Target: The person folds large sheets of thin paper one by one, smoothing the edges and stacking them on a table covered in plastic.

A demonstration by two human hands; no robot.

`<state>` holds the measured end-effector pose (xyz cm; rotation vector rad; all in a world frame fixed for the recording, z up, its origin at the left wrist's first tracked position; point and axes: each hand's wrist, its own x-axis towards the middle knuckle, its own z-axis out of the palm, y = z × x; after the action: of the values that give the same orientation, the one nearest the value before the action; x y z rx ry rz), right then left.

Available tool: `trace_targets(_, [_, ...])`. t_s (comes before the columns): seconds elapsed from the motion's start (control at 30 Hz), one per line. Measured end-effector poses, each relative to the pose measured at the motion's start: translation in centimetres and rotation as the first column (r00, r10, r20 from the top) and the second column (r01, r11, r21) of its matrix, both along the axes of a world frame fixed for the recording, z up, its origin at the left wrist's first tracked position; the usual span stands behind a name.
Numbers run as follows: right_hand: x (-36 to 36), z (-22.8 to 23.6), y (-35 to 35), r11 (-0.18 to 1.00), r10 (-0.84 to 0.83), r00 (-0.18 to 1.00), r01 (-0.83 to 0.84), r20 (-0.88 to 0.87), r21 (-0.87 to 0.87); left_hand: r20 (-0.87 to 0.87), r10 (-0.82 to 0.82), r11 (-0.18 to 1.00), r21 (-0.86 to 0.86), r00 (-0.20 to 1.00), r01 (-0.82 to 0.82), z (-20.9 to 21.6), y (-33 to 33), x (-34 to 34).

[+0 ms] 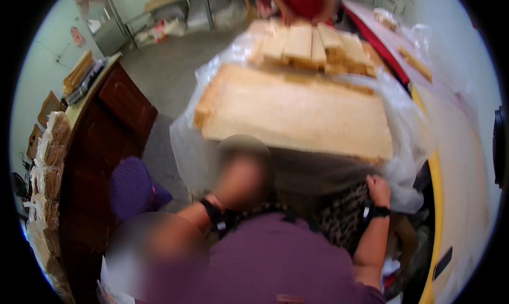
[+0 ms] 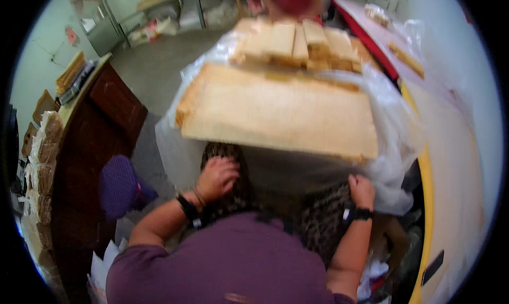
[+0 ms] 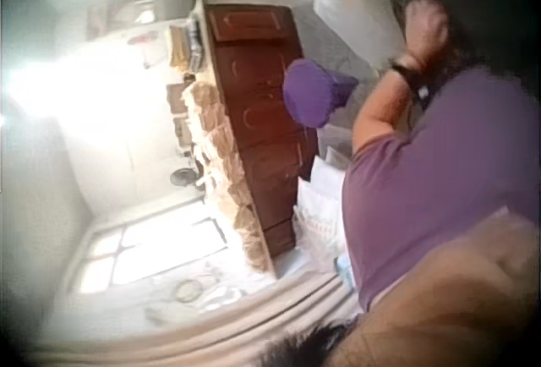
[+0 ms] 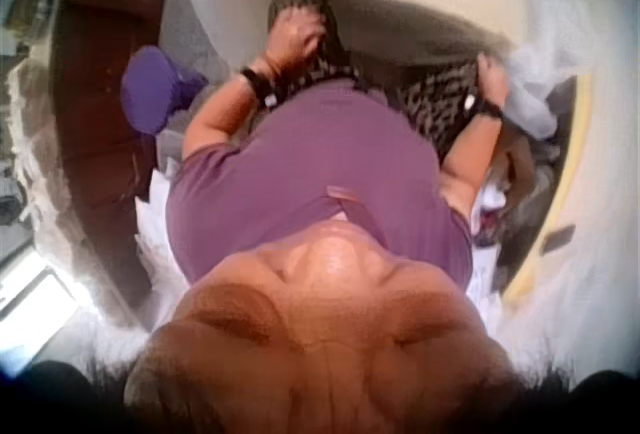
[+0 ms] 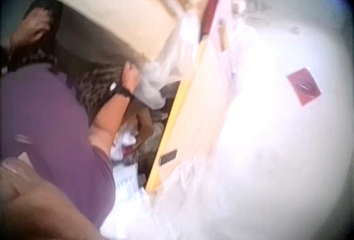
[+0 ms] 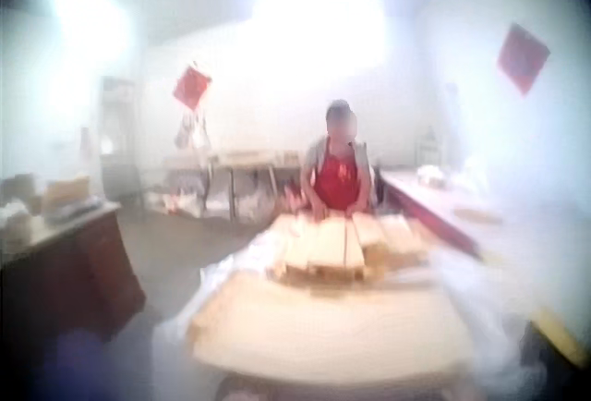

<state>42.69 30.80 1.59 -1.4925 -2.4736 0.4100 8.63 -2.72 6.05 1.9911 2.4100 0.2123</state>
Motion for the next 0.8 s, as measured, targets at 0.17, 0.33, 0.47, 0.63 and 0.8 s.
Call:
trace_targets(0.17, [0.0, 0.3, -0.4, 0.990, -0.045, 0.999, 0.043, -0.014, -0.131, 0.928, 0.061, 0.689, 0.227, 0.366, -0.689, -4.8, 0.1, -5.2])
trace_targets(0.33, [2.0, -3.6, -0.6, 0.955, -0.143, 0.808, -0.040, -0.572, -0.294, 0.956, -0.015, 0.565, -0.233, -0.292, -0.791, -1.8, 1.8, -9.6])
trace_targets(0.47, [-5.0, 1.8, -4.2, 0.703, -0.463, 0.532, -0.267, -0.709, -0.659, 0.995, 0.047, 0.421, 0.057, 0.084, -0.906, -4.2, 0.0, -13.6])
trace_targets(0.63, [-5.5, 2.4, -4.7, 0.467, -0.705, 0.361, -0.413, -0.611, -0.782, 0.979, 0.107, 0.211, 0.148, 0.173, -0.966, -3.3, 0.0, -17.6])
trace_targets(0.8, [-6.3, 1.0, -4.8, 0.295, -0.756, 0.482, -0.354, -0.443, -0.888, 0.990, 0.034, 0.176, 0.129, 0.137, -0.976, -4.0, 0.0, -20.4])
